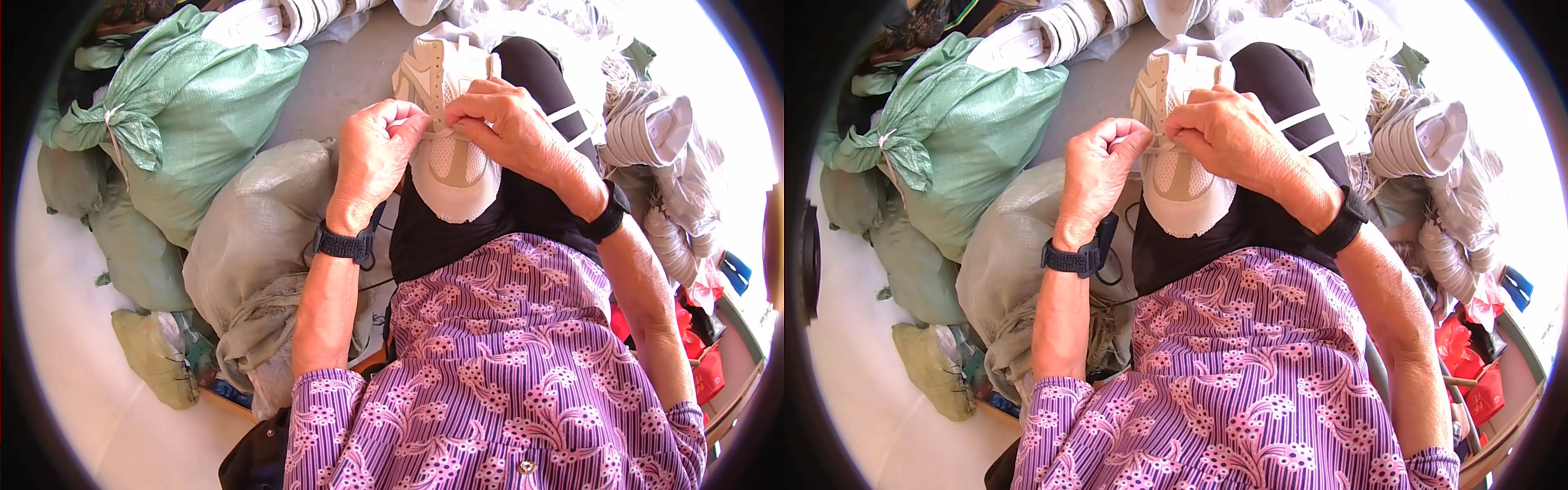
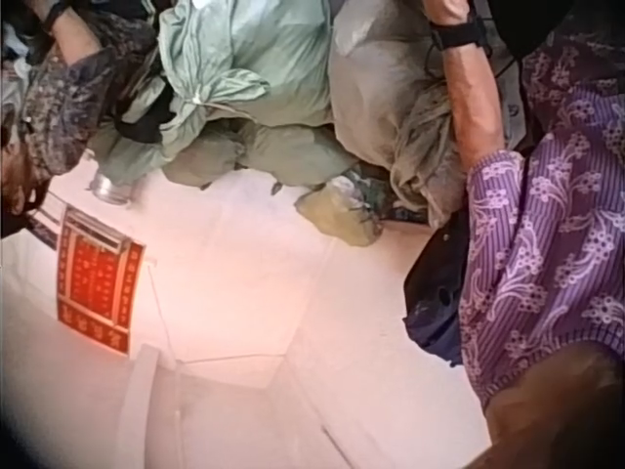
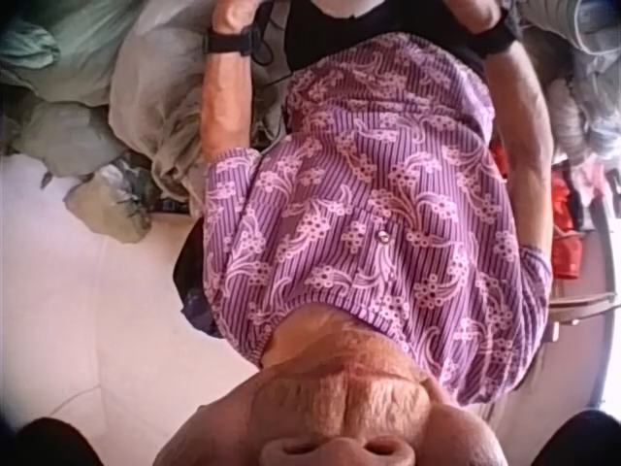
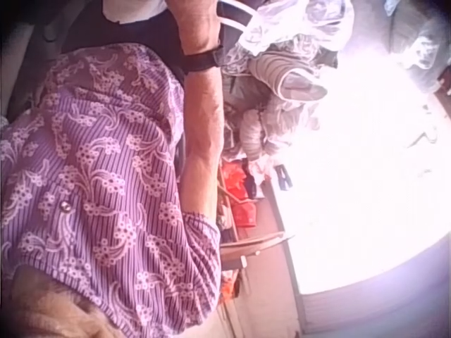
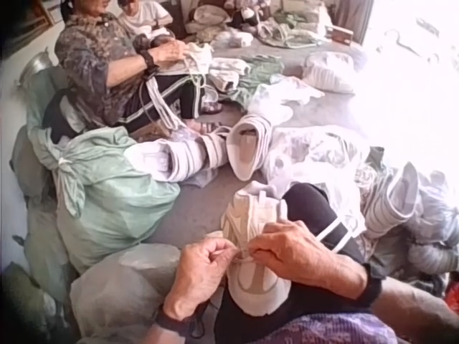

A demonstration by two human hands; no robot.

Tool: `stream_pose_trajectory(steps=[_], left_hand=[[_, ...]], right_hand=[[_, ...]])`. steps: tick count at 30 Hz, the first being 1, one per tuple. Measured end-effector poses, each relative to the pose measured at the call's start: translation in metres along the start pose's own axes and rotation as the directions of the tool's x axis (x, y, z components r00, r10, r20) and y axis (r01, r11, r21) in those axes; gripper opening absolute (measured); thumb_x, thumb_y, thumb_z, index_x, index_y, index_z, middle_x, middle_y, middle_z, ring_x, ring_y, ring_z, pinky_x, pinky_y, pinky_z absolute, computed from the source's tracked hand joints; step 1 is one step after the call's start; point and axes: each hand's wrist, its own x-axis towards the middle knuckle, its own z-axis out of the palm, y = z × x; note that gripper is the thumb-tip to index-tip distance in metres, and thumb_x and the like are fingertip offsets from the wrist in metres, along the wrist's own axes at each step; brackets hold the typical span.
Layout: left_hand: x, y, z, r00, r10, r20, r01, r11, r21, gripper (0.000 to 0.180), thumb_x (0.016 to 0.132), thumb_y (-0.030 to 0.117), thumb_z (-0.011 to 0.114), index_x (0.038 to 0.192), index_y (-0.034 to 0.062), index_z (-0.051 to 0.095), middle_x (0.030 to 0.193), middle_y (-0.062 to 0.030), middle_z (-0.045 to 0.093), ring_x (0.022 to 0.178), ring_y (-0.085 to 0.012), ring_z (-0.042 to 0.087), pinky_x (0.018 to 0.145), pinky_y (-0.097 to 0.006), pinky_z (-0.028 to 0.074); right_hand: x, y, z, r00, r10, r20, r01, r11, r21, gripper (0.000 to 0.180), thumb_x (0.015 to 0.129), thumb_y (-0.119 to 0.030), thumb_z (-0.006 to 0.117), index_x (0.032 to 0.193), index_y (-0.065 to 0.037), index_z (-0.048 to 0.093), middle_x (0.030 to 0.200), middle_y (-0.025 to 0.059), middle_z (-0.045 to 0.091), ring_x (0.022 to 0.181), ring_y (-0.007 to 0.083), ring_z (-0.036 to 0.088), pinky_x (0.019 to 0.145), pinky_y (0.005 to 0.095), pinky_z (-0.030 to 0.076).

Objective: The recorder is lacing a white sneaker while sitting among bags of shoe materials.

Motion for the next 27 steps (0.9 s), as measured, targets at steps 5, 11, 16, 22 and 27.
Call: stream_pose_trajectory(steps=[5, 11, 16, 22, 27], left_hand=[[0.003, -0.014, 0.006, 0.987, 0.154, -0.049, -0.148, 0.983, 0.109, 0.015, 0.087, 0.014, 0.068, 0.09, 0.0, 0.066, 0.073, 0.0046, 0.059, 0.064, -0.0028, 0.047, 0.059, -0.02, 0.041], [0.005, -0.021, 0.018, 0.934, 0.325, -0.149, -0.279, 0.924, 0.262, 0.013, 0.086, 0.01, 0.068, 0.09, -0.0017, 0.065, 0.076, -0.004, 0.067, 0.069, -0.0065, 0.058, 0.063, -0.024, 0.048], [0.005, -0.018, 0.027, 0.857, 0.501, -0.124, -0.407, 0.803, 0.435, 0.008, 0.084, 0.007, 0.067, 0.088, 0.0007, 0.065, 0.073, -0.0099, 0.066, 0.063, -0.018, 0.063, 0.06, -0.028, 0.05], [0.009, -0.007, 0.014, 0.797, 0.602, 0.045, -0.522, 0.651, 0.551, 0.011, 0.079, 0.008, 0.064, 0.09, 0.0043, 0.062, 0.08, -0.0125, 0.059, 0.077, -0.0329, 0.058, 0.07, -0.042, 0.047], [0.036, 0.016, -0.007, 0.697, 0.617, 0.366, -0.686, 0.425, 0.59, 0.046, 0.079, 0.008, 0.061, 0.125, 0.0141, 0.056, 0.106, -0.0123, 0.052, 0.094, -0.0318, 0.055, 0.081, -0.041, 0.046]], right_hand=[[-0.001, 0.001, 0.003, 0.999, -0.006, -0.036, 0.006, 1.0, -0.006, 0.011, 0.082, -0.013, 0.059, 0.085, -0.007, 0.068, 0.078, 0.0089, 0.062, 0.078, 0.0292, 0.062, 0.069, 0.0392, 0.049], [-0.001, 0.003, 0.004, 0.998, -0.016, -0.06, 0.015, 1.0, -0.019, 0.012, 0.081, -0.013, 0.058, 0.085, -0.008, 0.068, 0.08, 0.0085, 0.062, 0.081, 0.0293, 0.061, 0.069, 0.0402, 0.049], [-0.003, 0.002, 0.004, 0.998, -0.01, -0.066, 0.009, 1.0, -0.02, 0.012, 0.081, -0.012, 0.058, 0.085, -0.008, 0.067, 0.078, 0.009, 0.062, 0.08, 0.0299, 0.061, 0.069, 0.0397, 0.049], [-0.004, 0.007, 0.003, 0.995, 0.041, -0.091, -0.034, 0.997, 0.074, 0.011, 0.083, -0.009, 0.059, 0.091, -0.004, 0.065, 0.077, 0.0119, 0.063, 0.075, 0.0292, 0.062, 0.07, 0.0355, 0.049], [0.006, -0.001, 0.001, 0.939, 0.316, -0.135, -0.302, 0.946, 0.115, 0.019, 0.086, -0.016, 0.055, 0.096, -0.003, 0.064, 0.072, 0.0199, 0.064, 0.069, 0.0367, 0.064, 0.066, 0.0422, 0.051]])
